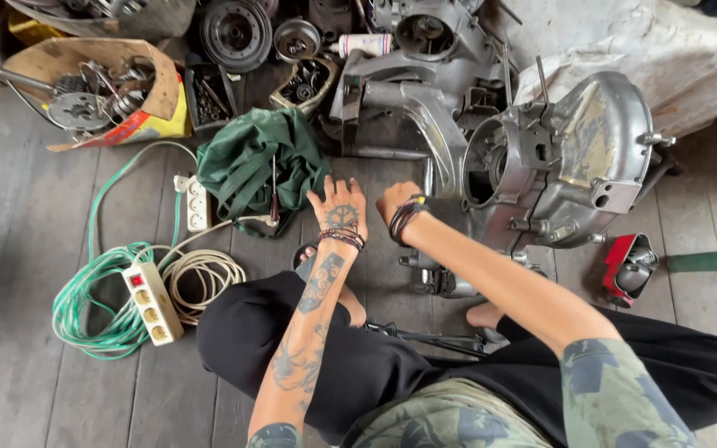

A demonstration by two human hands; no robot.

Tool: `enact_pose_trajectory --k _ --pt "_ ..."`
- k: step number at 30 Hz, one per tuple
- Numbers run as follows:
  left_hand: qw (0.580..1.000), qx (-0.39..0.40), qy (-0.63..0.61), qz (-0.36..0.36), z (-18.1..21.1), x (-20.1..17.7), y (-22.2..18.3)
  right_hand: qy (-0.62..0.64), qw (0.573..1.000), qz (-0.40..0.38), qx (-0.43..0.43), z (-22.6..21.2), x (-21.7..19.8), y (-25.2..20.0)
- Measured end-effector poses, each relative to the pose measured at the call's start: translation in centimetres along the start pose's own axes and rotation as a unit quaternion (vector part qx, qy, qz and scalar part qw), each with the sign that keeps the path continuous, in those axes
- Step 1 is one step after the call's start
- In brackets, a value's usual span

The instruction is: The person uses a yellow measuring tool to inspect various dimensions and points on a motorcycle engine casing.

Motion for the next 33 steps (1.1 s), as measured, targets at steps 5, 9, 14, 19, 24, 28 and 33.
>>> enact_pose_trajectory --k 5,9,14,19,24,28,33 --pt "1.0 0.016 -0.01 -0.002 0.4 -1.5 -0.6 0.008 1.0 -0.016 0.004 -0.2 -2.1 -1.2" --pt "1.0 0.007 -0.022 -0.002 0.7 -1.3 0.2 -0.013 0.999 0.029 -0.011 0.1 -1.8 -2.1" --pt "0.999 0.033 -0.029 0.0 0.8 -1.0 -0.3 0.015 1.0 0.01 0.002 -1.0 -0.9 -0.8" --pt "0.999 0.027 -0.026 -0.006 0.8 -1.6 -0.9 0.031 0.997 0.064 0.008 -0.4 0.6 -0.8" --pt "0.999 0.039 -0.023 0.019 0.9 0.1 -0.1 0.067 0.995 0.069 0.018 1.1 0.0 -0.2" --pt "0.999 0.026 -0.023 0.011 1.1 -0.9 -0.9 0.071 0.995 0.06 0.028 1.0 -0.2 -1.4" --pt "0.999 0.034 -0.023 0.023 1.3 -0.3 -0.3 0.035 0.998 0.05 0.034 -0.2 4.0 2.5"
Point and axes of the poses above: each hand's wrist, its own y-axis towards the middle knuckle, its own x-axis out of the palm, z = x × y, the point moved 6 cm from there along y, towards the middle knuckle, and after that the axes turned 5 degrees about z, right-handed, at the moved point
